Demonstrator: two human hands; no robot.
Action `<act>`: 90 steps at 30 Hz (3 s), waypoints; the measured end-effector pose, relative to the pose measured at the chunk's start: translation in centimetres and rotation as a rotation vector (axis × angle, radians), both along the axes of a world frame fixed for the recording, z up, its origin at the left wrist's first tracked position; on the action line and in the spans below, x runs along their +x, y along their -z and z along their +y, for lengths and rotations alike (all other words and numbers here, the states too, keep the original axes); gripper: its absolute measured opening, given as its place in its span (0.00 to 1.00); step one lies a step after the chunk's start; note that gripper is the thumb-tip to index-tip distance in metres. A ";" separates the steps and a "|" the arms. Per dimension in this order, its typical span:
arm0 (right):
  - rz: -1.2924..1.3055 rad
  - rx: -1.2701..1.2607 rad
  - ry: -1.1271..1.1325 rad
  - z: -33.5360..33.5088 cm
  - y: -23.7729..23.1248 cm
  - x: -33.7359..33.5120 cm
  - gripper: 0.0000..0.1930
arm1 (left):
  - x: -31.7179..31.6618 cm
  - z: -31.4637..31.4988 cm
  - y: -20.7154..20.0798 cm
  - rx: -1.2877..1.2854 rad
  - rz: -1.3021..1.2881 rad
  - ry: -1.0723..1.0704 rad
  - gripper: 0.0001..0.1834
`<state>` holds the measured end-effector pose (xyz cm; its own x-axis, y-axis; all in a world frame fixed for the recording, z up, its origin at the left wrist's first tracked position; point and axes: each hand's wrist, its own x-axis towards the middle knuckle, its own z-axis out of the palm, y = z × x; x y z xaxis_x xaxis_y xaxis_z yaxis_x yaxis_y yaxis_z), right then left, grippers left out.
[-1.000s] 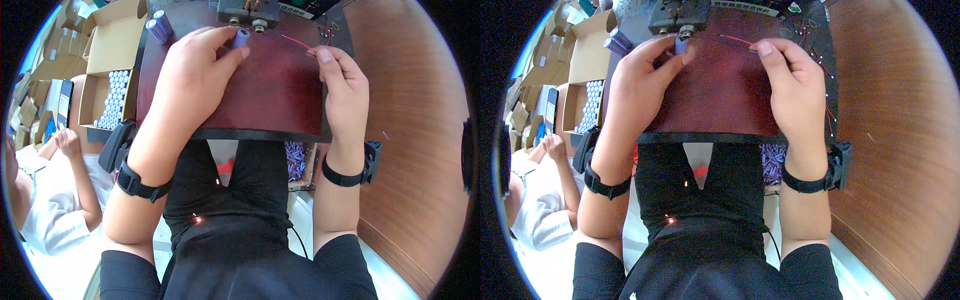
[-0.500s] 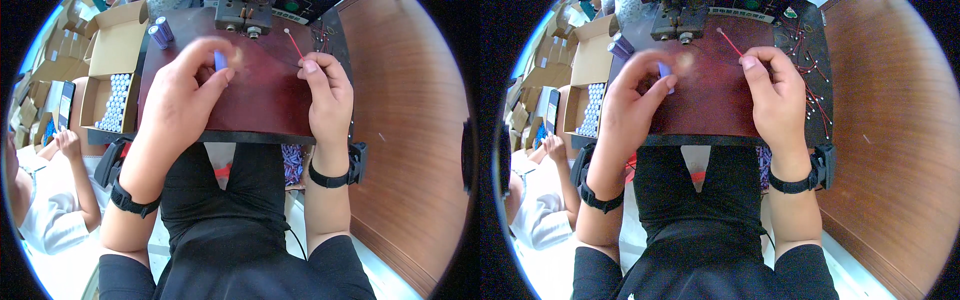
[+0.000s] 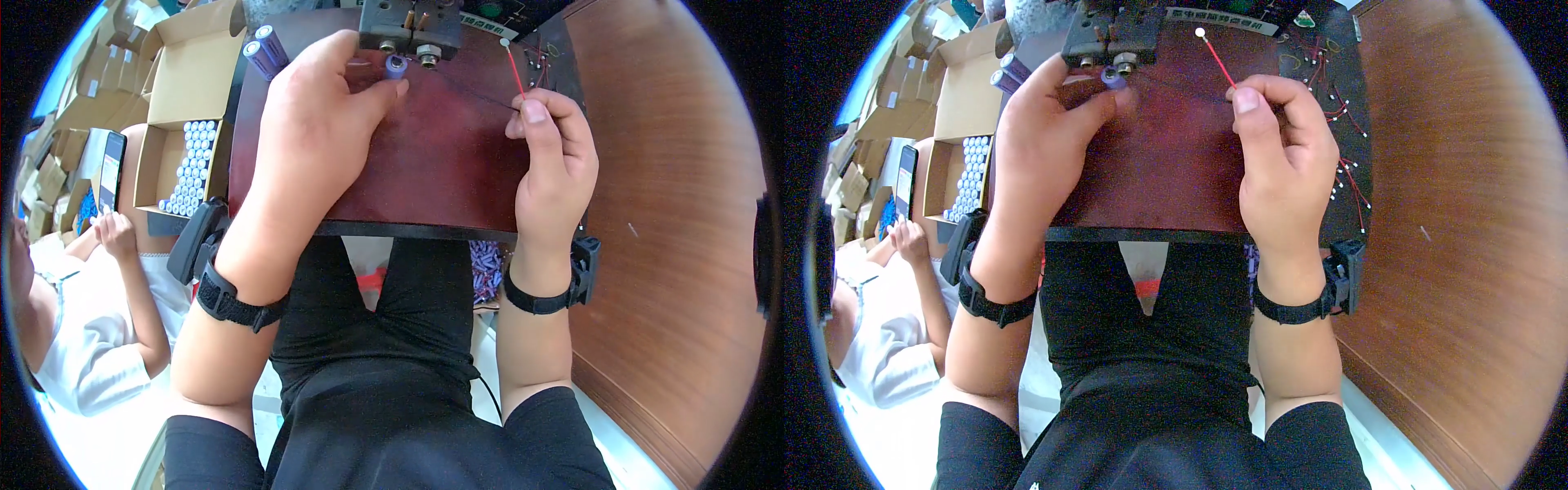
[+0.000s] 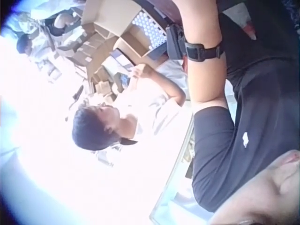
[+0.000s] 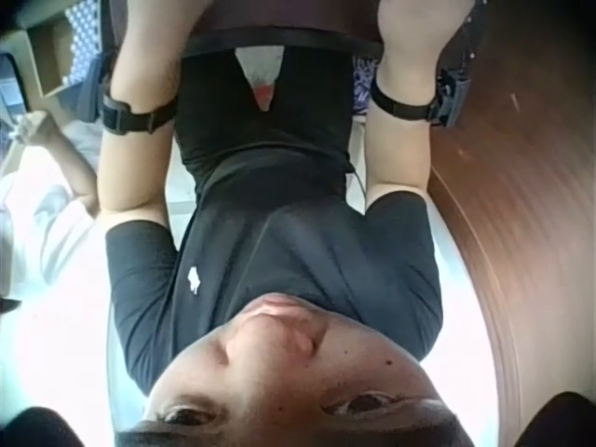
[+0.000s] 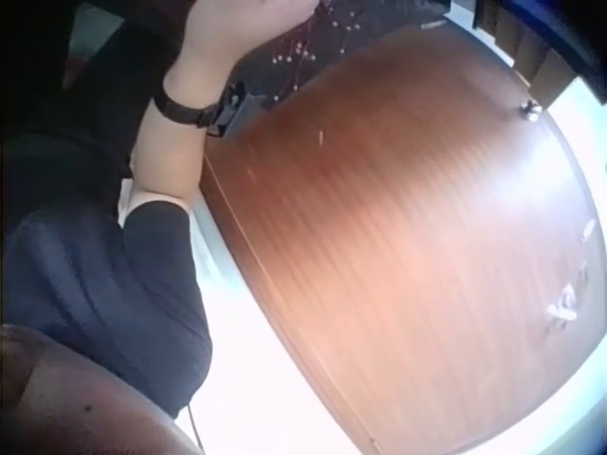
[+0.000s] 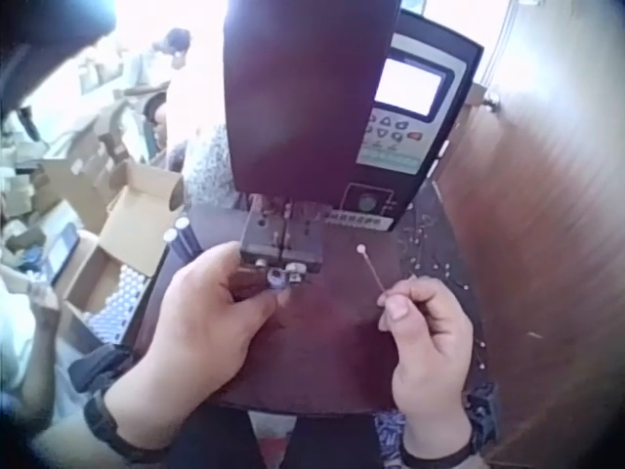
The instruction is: The person picks up a battery and a wire, positions them under the electrodes of a spot welder, and joins them. This process is repeated for several batteries and wires.
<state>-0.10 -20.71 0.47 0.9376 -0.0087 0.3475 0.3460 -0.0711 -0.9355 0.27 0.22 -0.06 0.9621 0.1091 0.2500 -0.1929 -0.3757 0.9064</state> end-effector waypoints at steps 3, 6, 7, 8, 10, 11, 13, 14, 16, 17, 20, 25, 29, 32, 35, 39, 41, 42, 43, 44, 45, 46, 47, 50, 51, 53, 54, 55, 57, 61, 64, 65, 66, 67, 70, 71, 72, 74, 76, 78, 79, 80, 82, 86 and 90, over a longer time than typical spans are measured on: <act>0.003 -0.026 0.019 0.4 -0.4 0.0 0.08 | 0.3 -0.1 0.5 -0.112 0.014 0.015 0.11; 0.017 -0.062 0.038 0.2 -0.2 0.0 0.09 | 0.3 -0.1 0.2 -0.052 0.084 0.043 0.12; 0.018 -0.074 0.034 0.1 -0.3 0.0 0.09 | 0.3 -0.1 0.1 -0.053 0.084 0.044 0.12; 0.019 -0.075 0.034 0.2 -0.2 0.0 0.09 | 0.3 -0.2 0.0 -0.065 0.102 0.043 0.12; 0.026 -0.021 0.031 0.4 -0.2 0.0 0.09 | 0.3 -0.2 0.0 -0.080 0.121 0.043 0.12; 0.028 -0.022 0.031 0.4 -0.1 0.0 0.09 | 0.4 -0.2 0.1 -0.079 0.116 0.049 0.12; 0.008 -0.010 -0.007 0.2 0.0 0.1 0.07 | 0.4 -0.1 0.1 -0.081 0.112 0.056 0.11; 0.009 -0.012 -0.007 0.2 -0.1 0.1 0.07 | 0.4 -0.1 -0.1 -0.076 0.113 0.052 0.11; 0.046 -0.026 0.019 0.5 -0.4 0.0 0.09 | 0.3 0.0 0.0 -0.048 0.064 0.049 0.11; 0.068 -0.100 0.023 0.2 -0.6 -0.1 0.08 | 0.3 0.1 0.1 -0.025 0.015 0.050 0.11; 0.006 -0.054 0.021 0.4 -0.2 0.1 0.08 | 0.4 -0.5 0.0 -0.067 0.046 -0.003 0.11; -0.003 -0.089 0.034 0.5 0.1 0.0 0.08 | 0.2 -0.4 0.3 -0.043 0.006 -0.008 0.11; -0.039 -0.111 0.063 0.5 -0.1 0.0 0.08 | 0.0 -0.4 0.1 -0.040 0.035 0.002 0.12; -0.043 -0.058 0.044 0.4 0.1 0.1 0.08 | 0.0 -0.5 0.0 -0.047 0.025 0.013 0.11; -0.047 -0.099 0.050 0.4 0.1 0.2 0.08 | 0.2 -0.4 0.3 -0.059 0.040 0.002 0.11; -0.014 -0.048 0.034 0.6 0.2 0.1 0.08 | 0.4 -0.2 0.5 -0.103 0.075 0.014 0.10; -0.033 -0.117 0.043 0.4 0.2 0.2 0.08 | 0.4 -0.3 0.4 -0.110 0.081 0.018 0.10; -0.032 -0.119 0.044 0.4 0.3 0.2 0.08 | 0.4 -0.3 0.4 -0.116 0.086 0.022 0.10; -0.030 -0.096 0.034 0.5 0.3 0.3 0.08 | 0.4 -0.3 0.4 -0.115 0.084 0.021 0.10; -0.028 -0.072 0.024 0.6 0.2 0.3 0.08 | 0.4 -0.3 0.5 -0.121 0.070 0.021 0.10; -0.030 -0.071 0.023 0.6 0.2 0.3 0.08 | 0.4 -0.3 0.5 -0.127 0.055 0.020 0.10; -0.015 -0.092 0.037 0.6 0.1 0.2 0.08 | 0.4 -0.3 0.6 -0.127 0.053 0.019 0.10; 0.000 -0.113 0.050 0.6 0.0 0.2 0.08 | 0.4 -0.3 0.7 -0.114 0.044 0.016 0.10; 0.008 -0.114 0.043 0.5 0.4 0.1 0.08 | 0.2 -0.5 0.3 -0.128 0.062 0.022 0.10; 0.006 -0.114 0.042 0.5 0.4 0.2 0.08 | 0.2 -0.5 0.2 -0.155 0.092 0.031 0.10; -0.013 -0.115 0.048 0.5 0.3 0.2 0.08 | 0.3 -0.5 0.5 -0.136 0.049 0.025 0.10; -0.014 -0.114 0.045 0.5 0.3 0.2 0.08 | 0.3 -0.5 0.6 -0.117 0.008 0.022 0.09; -0.006 -0.124 0.047 0.4 0.3 0.2 0.08 | 0.3 -0.5 0.4 -0.118 0.009 0.022 0.09; 0.002 -0.135 0.048 0.3 0.2 0.2 0.08 | 0.2 -0.6 -0.1 -0.104 0.078 0.025 0.09; 0.013 -0.133 0.045 0.4 0.2 0.3 0.08 | 0.1 -0.3 0.0 0.023 0.030 0.034 0.12; -0.001 -0.155 0.046 0.4 0.2 0.3 0.08 | -0.2 -0.2 -0.3 0.136 -0.016 0.019 0.13; -0.005 -0.181 0.052 0.4 0.2 0.3 0.08 | -0.4 -0.2 -0.4 0.109 0.033 0.016 0.13; -0.011 -0.180 0.053 0.5 0.2 0.3 0.08 | -0.5 -0.2 -0.6 0.082 0.082 0.014 0.14; -0.003 -0.177 0.053 0.6 0.4 0.3 0.07 | -0.6 0.0 -0.4 0.080 0.080 0.015 0.14; -0.006 -0.209 0.066 0.6 0.4 0.4 0.07 | -0.9 0.3 -0.5 0.015 0.128 0.039 0.15; -0.014 -0.242 0.077 0.5 0.3 0.4 0.07 | -1.1 0.2 -1.6 0.058 0.167 0.048 0.14; -0.016 -0.241 0.078 0.5 0.2 0.3 0.07 | -1.3 0.1 -2.3 0.102 0.205 0.057 0.14; 0.032 -0.163 0.068 0.4 0.4 0.4 0.08 | -1.6 0.1 -2.6 0.118 0.199 0.072 0.14; 0.002 -0.186 0.072 0.4 0.5 0.3 0.07 | -2.2 0.2 -2.5 0.138 0.191 0.085 0.14; -0.029 -0.206 0.074 0.5 0.1 0.3 0.07 | -3.3 0.4 -2.2 0.019 0.155 0.043 0.13; -0.059 -0.230 0.072 0.4 -0.1 0.1 0.06 | -3.9 0.4 -2.4 0.021 0.148 0.045 0.13; -0.089 -0.255 0.070 0.4 -0.3 0.0 0.06 | -4.6 0.4 -2.6 -0.076 0.240 0.077 0.14; -0.174 -0.274 0.041 0.3 -0.6 -0.1 0.05 | -5.7 0.6 -2.7 -0.298 0.318 0.151 0.17; -0.300 -0.265 -0.070 -0.4 -0.5 0.3 0.03 | -5.9 1.6 -2.8 -0.309 0.320 0.256 0.20; -0.184 -0.257 -0.175 -0.6 -0.9 0.2 0.03 | -4.9 1.1 -3.5 -0.070 0.293 0.281 0.15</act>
